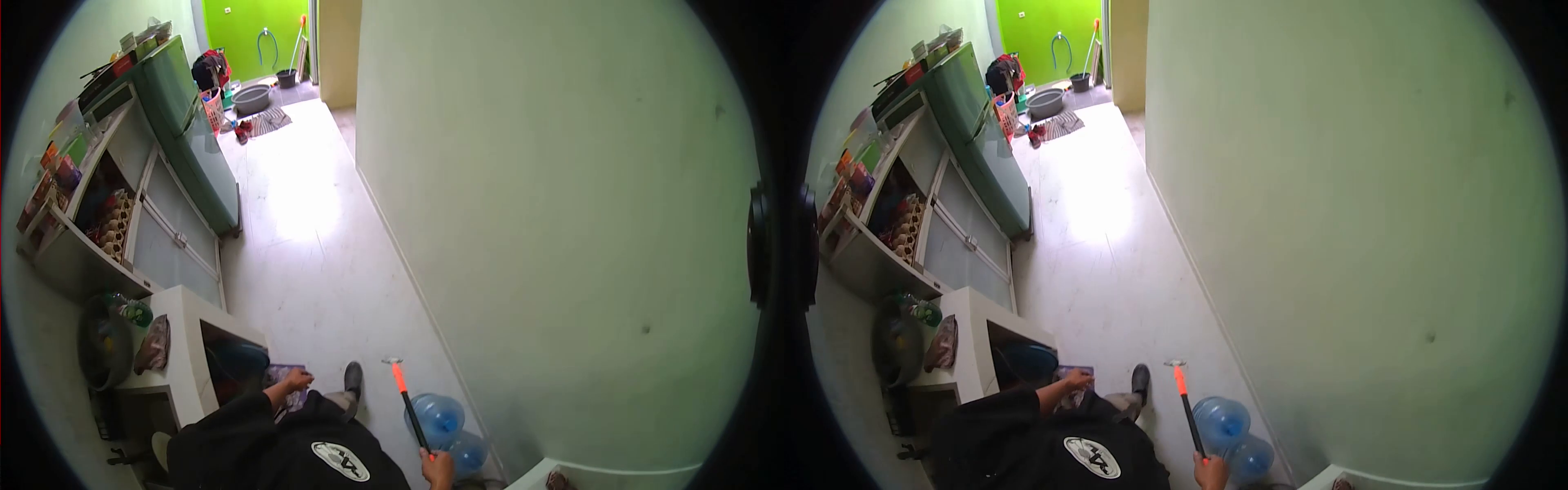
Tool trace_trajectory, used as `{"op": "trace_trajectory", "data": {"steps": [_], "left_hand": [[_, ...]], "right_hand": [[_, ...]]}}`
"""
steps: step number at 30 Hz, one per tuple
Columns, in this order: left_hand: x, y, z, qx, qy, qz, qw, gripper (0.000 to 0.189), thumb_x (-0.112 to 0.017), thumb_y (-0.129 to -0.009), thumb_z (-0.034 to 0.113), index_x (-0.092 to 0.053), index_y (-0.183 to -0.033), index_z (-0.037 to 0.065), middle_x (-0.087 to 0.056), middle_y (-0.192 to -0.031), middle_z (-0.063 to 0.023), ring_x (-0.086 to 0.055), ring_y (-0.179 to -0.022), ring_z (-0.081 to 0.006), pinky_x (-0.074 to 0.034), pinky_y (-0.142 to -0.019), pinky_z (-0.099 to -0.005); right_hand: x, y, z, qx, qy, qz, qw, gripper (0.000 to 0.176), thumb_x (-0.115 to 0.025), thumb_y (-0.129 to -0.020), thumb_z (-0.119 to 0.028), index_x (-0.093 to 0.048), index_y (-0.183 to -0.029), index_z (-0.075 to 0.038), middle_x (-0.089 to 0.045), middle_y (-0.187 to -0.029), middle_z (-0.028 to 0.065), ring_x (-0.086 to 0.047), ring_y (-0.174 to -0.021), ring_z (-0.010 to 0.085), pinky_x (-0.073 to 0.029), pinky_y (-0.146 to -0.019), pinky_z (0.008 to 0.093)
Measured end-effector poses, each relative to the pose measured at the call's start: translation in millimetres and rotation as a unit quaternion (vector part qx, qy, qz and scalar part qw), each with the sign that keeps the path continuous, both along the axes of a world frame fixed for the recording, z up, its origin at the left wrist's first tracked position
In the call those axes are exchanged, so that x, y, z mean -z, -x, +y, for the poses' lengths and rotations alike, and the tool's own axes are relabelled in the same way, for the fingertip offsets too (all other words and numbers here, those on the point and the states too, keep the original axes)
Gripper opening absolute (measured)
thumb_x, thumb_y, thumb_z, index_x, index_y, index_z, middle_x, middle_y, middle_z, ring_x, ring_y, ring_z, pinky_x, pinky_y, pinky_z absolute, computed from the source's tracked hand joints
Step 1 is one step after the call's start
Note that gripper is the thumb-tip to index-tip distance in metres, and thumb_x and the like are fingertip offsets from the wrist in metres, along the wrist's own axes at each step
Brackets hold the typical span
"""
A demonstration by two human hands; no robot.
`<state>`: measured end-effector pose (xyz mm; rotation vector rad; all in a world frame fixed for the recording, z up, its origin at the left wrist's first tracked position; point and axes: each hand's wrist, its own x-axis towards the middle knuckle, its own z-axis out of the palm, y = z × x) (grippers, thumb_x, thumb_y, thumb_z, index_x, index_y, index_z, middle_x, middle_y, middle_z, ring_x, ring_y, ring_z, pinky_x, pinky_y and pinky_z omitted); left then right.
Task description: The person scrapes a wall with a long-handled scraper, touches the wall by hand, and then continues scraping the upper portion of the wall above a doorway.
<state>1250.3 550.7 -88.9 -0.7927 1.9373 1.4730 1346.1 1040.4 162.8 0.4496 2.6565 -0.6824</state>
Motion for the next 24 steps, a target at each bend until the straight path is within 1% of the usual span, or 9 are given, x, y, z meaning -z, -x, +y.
{"op": "trace_trajectory", "data": {"steps": [2, 5, 8, 11, 17, 20, 22, 23, 24], "left_hand": [[-14, 8, 0, -0.011, 0.014, -0.014, 1.000, 0.034, -0.073, -0.086, 0.026, -0.074, -0.106, -0.002, -0.073, -0.084, -0.0114, -0.070, -0.070, -0.0220, -0.055, -0.057, -0.0359], [-2, 25, -9, -0.030, -0.002, -0.021, 0.999, 0.034, -0.072, -0.088, 0.026, -0.074, -0.109, 0.000, -0.074, -0.090, -0.0109, -0.070, -0.073, -0.0221, -0.056, -0.060, -0.0363], [-8, 48, -19, -0.070, -0.015, -0.040, 0.997, 0.036, -0.071, -0.089, 0.026, -0.072, -0.114, 0.001, -0.074, -0.098, -0.0105, -0.071, -0.076, -0.0212, -0.057, -0.063, -0.0355], [2, 69, -38, -0.127, -0.049, 0.000, 0.991, 0.036, -0.070, -0.091, 0.027, -0.071, -0.116, 0.001, -0.074, -0.101, -0.0117, -0.071, -0.080, -0.0212, -0.059, -0.065, -0.0355], [-7, 85, -78, -0.234, -0.071, 0.012, 0.970, 0.033, -0.072, -0.089, 0.020, -0.070, -0.114, -0.002, -0.074, -0.095, -0.0122, -0.073, -0.077, -0.0223, -0.058, -0.060, -0.0328], [3, 74, -94, -0.311, -0.089, 0.033, 0.946, 0.031, -0.072, -0.088, 0.016, -0.070, -0.112, -0.003, -0.074, -0.091, -0.0123, -0.072, -0.071, -0.0223, -0.057, -0.056, -0.0329], [3, 61, -94, -0.355, -0.063, 0.005, 0.933, 0.027, -0.073, -0.088, 0.013, -0.071, -0.109, -0.003, -0.073, -0.087, -0.0124, -0.071, -0.067, -0.0217, -0.057, -0.055, -0.0337], [10, 56, -93, -0.334, -0.024, -0.014, 0.942, 0.027, -0.067, -0.095, 0.014, -0.066, -0.114, -0.004, -0.073, -0.100, -0.0170, -0.073, -0.078, -0.0286, -0.062, -0.065, -0.0435], [10, 47, -93, -0.354, -0.079, -0.028, 0.932, 0.023, -0.066, -0.095, 0.013, -0.066, -0.111, -0.004, -0.073, -0.099, -0.0170, -0.073, -0.078, -0.0286, -0.061, -0.064, -0.0440]], "right_hand": [[15, 16, 3, -0.004, 0.024, -0.006, 1.000, 0.045, -0.067, -0.093, -0.044, -0.070, -0.083, 0.000, -0.071, -0.078, 0.0216, -0.070, -0.073, 0.0425, -0.051, -0.064, 0.0523], [-5, 63, -9, -0.027, -0.026, -0.067, 0.997, 0.048, -0.060, -0.094, -0.047, -0.072, -0.091, -0.001, -0.070, -0.096, 0.0276, -0.066, -0.093, 0.0508, -0.052, -0.077, 0.0586], [-4, 110, -19, -0.027, -0.034, -0.060, 0.997, 0.050, -0.057, -0.095, -0.050, -0.072, -0.095, -0.002, -0.071, -0.096, 0.0265, -0.067, -0.093, 0.0496, -0.053, -0.081, 0.0580], [-13, 163, -40, -0.061, -0.042, 0.017, 0.997, 0.053, -0.055, -0.096, -0.051, -0.071, -0.100, -0.001, -0.070, -0.096, 0.0274, -0.067, -0.091, 0.0502, -0.053, -0.082, 0.0583], [17, 282, -94, -0.086, -0.046, 0.134, 0.986, 0.052, -0.055, -0.097, -0.048, -0.073, -0.081, -0.002, -0.072, -0.086, 0.0243, -0.068, -0.083, 0.0491, -0.054, -0.073, 0.0555], [44, 332, -122, -0.093, 0.017, 0.222, 0.971, 0.050, -0.061, -0.097, -0.043, -0.070, -0.070, -0.002, -0.070, -0.070, 0.0188, -0.069, -0.064, 0.0400, -0.054, -0.059, 0.0493], [52, 366, -143, -0.032, 0.128, 0.176, 0.976, 0.044, -0.065, -0.096, -0.038, -0.069, -0.070, -0.002, -0.066, -0.062, 0.0143, -0.064, -0.053, 0.0298, -0.051, -0.050, 0.0438], [54, 381, -155, -0.002, 0.182, 0.151, 0.972, 0.042, -0.068, -0.095, -0.035, -0.068, -0.071, -0.002, -0.064, -0.058, 0.0121, -0.061, -0.047, 0.0246, -0.049, -0.046, 0.0410], [52, 396, -166, 0.000, 0.208, 0.146, 0.967, 0.039, -0.070, -0.094, -0.033, -0.067, -0.071, -0.002, -0.063, -0.057, 0.0105, -0.059, -0.046, 0.0209, -0.047, -0.044, 0.0386]]}}
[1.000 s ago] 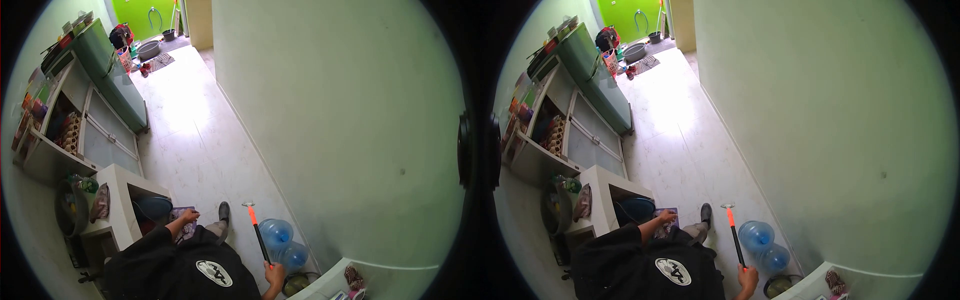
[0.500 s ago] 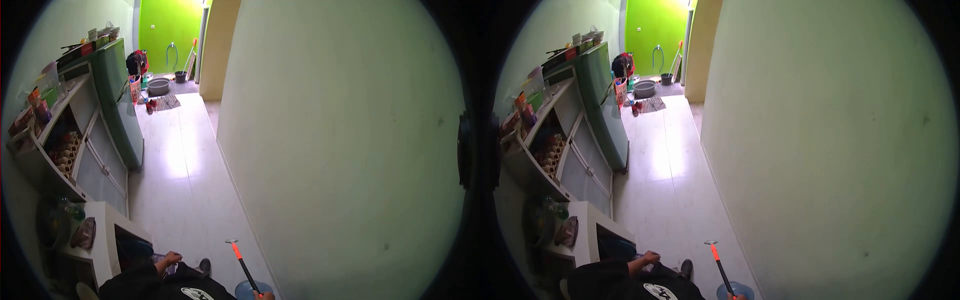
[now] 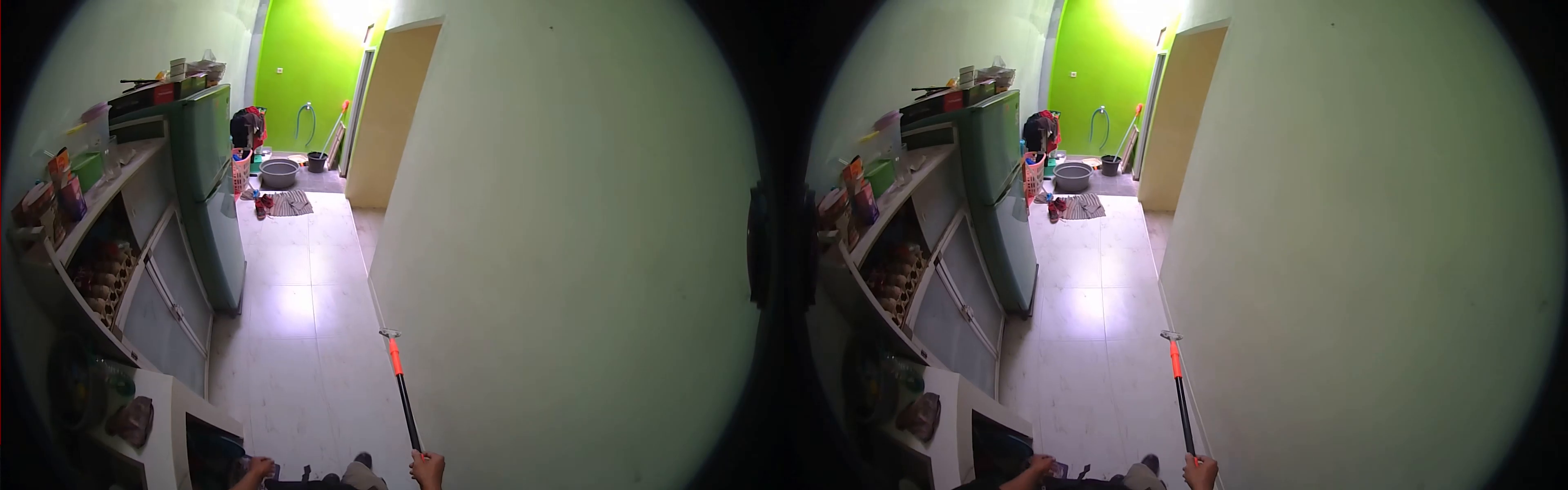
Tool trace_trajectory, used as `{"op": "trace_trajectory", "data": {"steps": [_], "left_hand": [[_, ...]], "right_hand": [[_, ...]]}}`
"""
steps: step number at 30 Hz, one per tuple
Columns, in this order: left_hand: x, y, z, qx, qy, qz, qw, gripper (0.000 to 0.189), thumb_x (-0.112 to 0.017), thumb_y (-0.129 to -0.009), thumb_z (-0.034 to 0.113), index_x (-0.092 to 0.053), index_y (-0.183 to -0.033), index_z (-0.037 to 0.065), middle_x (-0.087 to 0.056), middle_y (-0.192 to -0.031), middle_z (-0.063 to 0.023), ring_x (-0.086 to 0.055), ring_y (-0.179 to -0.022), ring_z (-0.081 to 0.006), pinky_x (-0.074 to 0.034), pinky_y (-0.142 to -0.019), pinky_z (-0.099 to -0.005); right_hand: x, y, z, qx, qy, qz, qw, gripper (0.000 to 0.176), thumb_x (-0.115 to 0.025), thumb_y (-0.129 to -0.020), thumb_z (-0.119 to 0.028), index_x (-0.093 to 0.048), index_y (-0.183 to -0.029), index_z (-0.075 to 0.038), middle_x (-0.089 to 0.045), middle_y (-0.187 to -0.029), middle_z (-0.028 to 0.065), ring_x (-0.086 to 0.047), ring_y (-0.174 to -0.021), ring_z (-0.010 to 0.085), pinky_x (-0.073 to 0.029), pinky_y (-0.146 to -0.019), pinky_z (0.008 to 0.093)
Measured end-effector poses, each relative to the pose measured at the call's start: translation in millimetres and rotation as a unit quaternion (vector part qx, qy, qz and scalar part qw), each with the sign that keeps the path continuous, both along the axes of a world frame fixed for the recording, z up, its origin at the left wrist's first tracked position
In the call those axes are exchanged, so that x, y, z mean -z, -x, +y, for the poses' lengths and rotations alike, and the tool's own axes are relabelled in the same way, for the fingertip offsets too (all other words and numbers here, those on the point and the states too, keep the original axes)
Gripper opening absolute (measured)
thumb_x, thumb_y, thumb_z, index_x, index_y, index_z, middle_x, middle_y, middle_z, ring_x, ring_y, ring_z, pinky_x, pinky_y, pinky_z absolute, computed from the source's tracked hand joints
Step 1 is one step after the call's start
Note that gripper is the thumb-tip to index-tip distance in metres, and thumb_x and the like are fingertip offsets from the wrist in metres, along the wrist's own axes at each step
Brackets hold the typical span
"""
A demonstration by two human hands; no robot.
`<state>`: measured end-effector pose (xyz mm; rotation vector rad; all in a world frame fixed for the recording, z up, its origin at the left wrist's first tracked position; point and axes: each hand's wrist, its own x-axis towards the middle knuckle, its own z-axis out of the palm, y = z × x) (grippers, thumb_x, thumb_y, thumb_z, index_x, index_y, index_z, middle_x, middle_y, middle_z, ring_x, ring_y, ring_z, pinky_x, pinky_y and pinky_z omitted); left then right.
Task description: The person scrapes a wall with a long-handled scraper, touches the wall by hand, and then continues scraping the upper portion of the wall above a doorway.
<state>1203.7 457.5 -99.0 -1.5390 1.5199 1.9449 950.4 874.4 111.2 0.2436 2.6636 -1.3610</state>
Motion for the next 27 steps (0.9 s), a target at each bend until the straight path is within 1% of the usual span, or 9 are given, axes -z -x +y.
{"op": "trace_trajectory", "data": {"steps": [1, 4, 9, 14, 15, 18, 20, 22, 27], "left_hand": [[14, -6, 0, -0.057, 0.000, 0.065, 0.996, 0.015, -0.072, -0.087, 0.013, -0.070, -0.092, -0.001, -0.070, -0.076, -0.0108, -0.069, -0.064, -0.0224, -0.056, -0.052, -0.0371], [22, -23, -1, -0.048, -0.022, -0.057, 0.997, 0.019, -0.070, -0.089, 0.016, -0.069, -0.098, 0.000, -0.070, -0.079, -0.0104, -0.069, -0.066, -0.0213, -0.055, -0.054, -0.0357], [36, 16, -12, -0.078, -0.040, -0.109, 0.990, 0.025, -0.067, -0.093, 0.022, -0.067, -0.107, 0.001, -0.069, -0.085, -0.0097, -0.067, -0.069, -0.0194, -0.054, -0.056, -0.0334], [30, 117, -60, -0.095, -0.021, -0.099, 0.990, 0.032, -0.064, -0.097, 0.028, -0.064, -0.115, 0.002, -0.069, -0.090, -0.0090, -0.066, -0.071, -0.0175, -0.053, -0.058, -0.0311], [28, 140, -74, -0.098, -0.012, -0.090, 0.991, 0.033, -0.063, -0.098, 0.029, -0.064, -0.117, 0.002, -0.069, -0.091, -0.0089, -0.066, -0.072, -0.0171, -0.053, -0.058, -0.0307], [17, 214, -123, -0.107, 0.026, -0.029, 0.994, 0.037, -0.061, -0.100, 0.032, -0.063, -0.123, 0.003, -0.068, -0.094, -0.0085, -0.065, -0.074, -0.0160, -0.052, -0.060, -0.0293], [4, 267, -164, -0.123, 0.060, 0.079, 0.987, 0.037, -0.062, -0.099, 0.029, -0.063, -0.125, 0.003, -0.071, -0.101, -0.0113, -0.071, -0.084, -0.0233, -0.059, -0.067, -0.0357], [-4, 320, -205, -0.185, 0.089, 0.114, 0.972, 0.024, -0.061, -0.097, 0.016, -0.064, -0.111, -0.003, -0.070, -0.088, -0.0142, -0.072, -0.073, -0.0284, -0.060, -0.061, -0.0427], [-25, 379, -251, -0.180, 0.097, 0.099, 0.974, 0.038, -0.061, -0.099, 0.028, -0.062, -0.128, 0.003, -0.071, -0.107, -0.0121, -0.071, -0.085, -0.0237, -0.058, -0.066, -0.0356]], "right_hand": [[-19, 14, -19, -0.002, 0.027, -0.005, 1.000, 0.036, -0.071, -0.093, -0.030, -0.067, -0.071, -0.002, -0.061, -0.055, 0.0088, -0.056, -0.044, 0.0172, -0.045, -0.041, 0.0362], [-44, 61, -58, -0.013, 0.071, -0.044, 0.996, 0.030, -0.072, -0.093, -0.026, -0.068, -0.077, -0.001, -0.061, -0.056, 0.0075, -0.055, -0.044, 0.0145, -0.044, -0.039, 0.0334], [-45, 143, -103, -0.037, 0.094, -0.096, 0.990, 0.029, -0.073, -0.093, -0.026, -0.069, -0.092, 0.003, -0.064, -0.061, 0.0082, -0.058, -0.045, 0.0158, -0.047, -0.039, 0.0319], [-16, 235, -157, -0.031, 0.096, -0.131, 0.986, 0.037, -0.076, -0.090, -0.030, -0.070, -0.105, 0.004, -0.067, -0.064, 0.0099, -0.060, -0.046, 0.0174, -0.049, -0.040, 0.0316], [-21, 259, -175, 0.009, 0.113, -0.182, 0.977, 0.032, -0.074, -0.088, -0.025, -0.069, -0.086, 0.006, -0.068, -0.066, 0.0152, -0.065, -0.051, 0.0210, -0.051, -0.046, 0.0342], [-43, 323, -229, -0.016, 0.140, -0.183, 0.973, 0.024, -0.073, -0.088, -0.017, -0.067, -0.088, 0.006, -0.066, -0.065, 0.0103, -0.063, -0.051, 0.0139, -0.049, -0.041, 0.0265], [-62, 365, -262, -0.035, 0.149, -0.173, 0.973, 0.027, -0.073, -0.088, -0.019, -0.068, -0.092, 0.007, -0.067, -0.067, 0.0110, -0.063, -0.052, 0.0155, -0.051, -0.044, 0.0287], [-80, 404, -295, -0.059, 0.147, -0.150, 0.976, 0.029, -0.072, -0.088, -0.020, -0.069, -0.095, 0.008, -0.067, -0.067, 0.0106, -0.064, -0.052, 0.0154, -0.051, -0.045, 0.0287], [-111, 488, -375, -0.084, 0.177, -0.120, 0.973, 0.030, -0.071, -0.089, -0.020, -0.069, -0.100, 0.008, -0.067, -0.069, 0.0097, -0.062, -0.052, 0.0140, -0.052, -0.046, 0.0283]]}}
